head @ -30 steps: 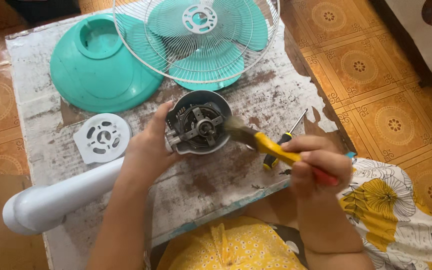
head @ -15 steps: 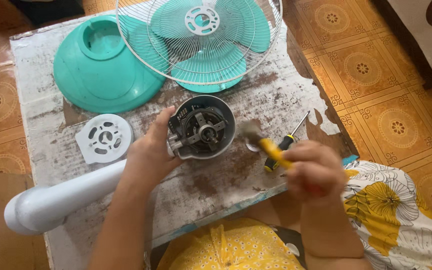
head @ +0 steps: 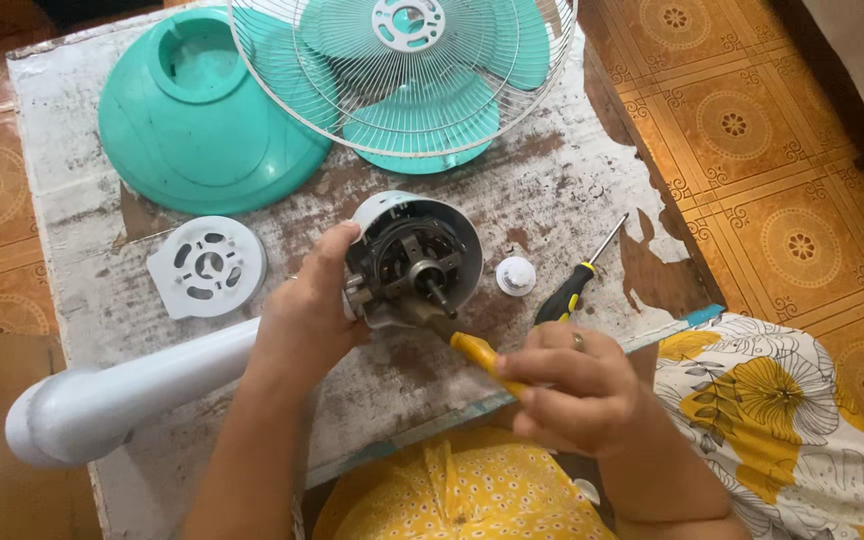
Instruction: The person cleans the internal motor housing of a disassembled electric fan with a brush, then reattaches the white motor casing to the fan stand and tightens screws with a screwdriver.
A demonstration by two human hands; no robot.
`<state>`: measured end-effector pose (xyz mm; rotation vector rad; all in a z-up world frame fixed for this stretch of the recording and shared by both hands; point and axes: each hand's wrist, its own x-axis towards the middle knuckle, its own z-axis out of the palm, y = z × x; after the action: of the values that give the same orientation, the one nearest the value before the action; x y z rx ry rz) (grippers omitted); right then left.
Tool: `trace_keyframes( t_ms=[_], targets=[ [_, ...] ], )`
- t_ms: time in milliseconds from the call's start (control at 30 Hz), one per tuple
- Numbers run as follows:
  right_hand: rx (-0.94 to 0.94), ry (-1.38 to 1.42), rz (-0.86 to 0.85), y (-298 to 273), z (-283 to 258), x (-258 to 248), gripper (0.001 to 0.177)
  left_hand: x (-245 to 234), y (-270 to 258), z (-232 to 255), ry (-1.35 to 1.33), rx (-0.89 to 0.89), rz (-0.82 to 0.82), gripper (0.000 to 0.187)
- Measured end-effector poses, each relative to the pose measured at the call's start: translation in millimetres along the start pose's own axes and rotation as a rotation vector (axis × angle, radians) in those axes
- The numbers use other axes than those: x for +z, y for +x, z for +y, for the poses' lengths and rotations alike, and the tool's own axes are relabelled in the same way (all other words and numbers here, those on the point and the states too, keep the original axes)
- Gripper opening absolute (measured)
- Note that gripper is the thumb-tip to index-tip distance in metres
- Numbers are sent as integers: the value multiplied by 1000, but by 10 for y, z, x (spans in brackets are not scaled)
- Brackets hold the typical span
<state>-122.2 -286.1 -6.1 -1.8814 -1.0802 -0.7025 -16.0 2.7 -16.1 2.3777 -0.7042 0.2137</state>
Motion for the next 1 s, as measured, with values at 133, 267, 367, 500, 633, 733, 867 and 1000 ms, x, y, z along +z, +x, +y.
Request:
trace_keyframes(
  t_ms=[133, 267, 367, 500, 633, 733, 867, 1000],
  targets=[
    [40, 23, 25, 434, -171, -112, 23, -6, 14, 21, -11, 34, 24, 106],
    [-96, -54, -133, 688, -203, 27, 23, -15, 24, 17, -14, 20, 23, 103],
    [-141, -90, -196, 668, -105, 40, 25, -3, 21, 20, -12, -13, 7, 100],
    [-142, -45, -129, 607, -71, 95, 26, -8, 30, 11, 2, 30, 18, 103],
    [-39, -71, -158, 660, -70, 229, 27, -7, 42, 4, 5, -36, -37, 104],
    [-68, -48, -31, 720, -67, 210, 20, -12, 22, 11, -25, -3, -9, 104],
    [-50, -26, -105, 734, -58, 232, 24, 32, 38, 3, -36, -6, -1, 99],
    [-93, 3, 116, 661, -52, 187, 25, 19, 27, 17, -10, 17, 26, 98]
  ],
)
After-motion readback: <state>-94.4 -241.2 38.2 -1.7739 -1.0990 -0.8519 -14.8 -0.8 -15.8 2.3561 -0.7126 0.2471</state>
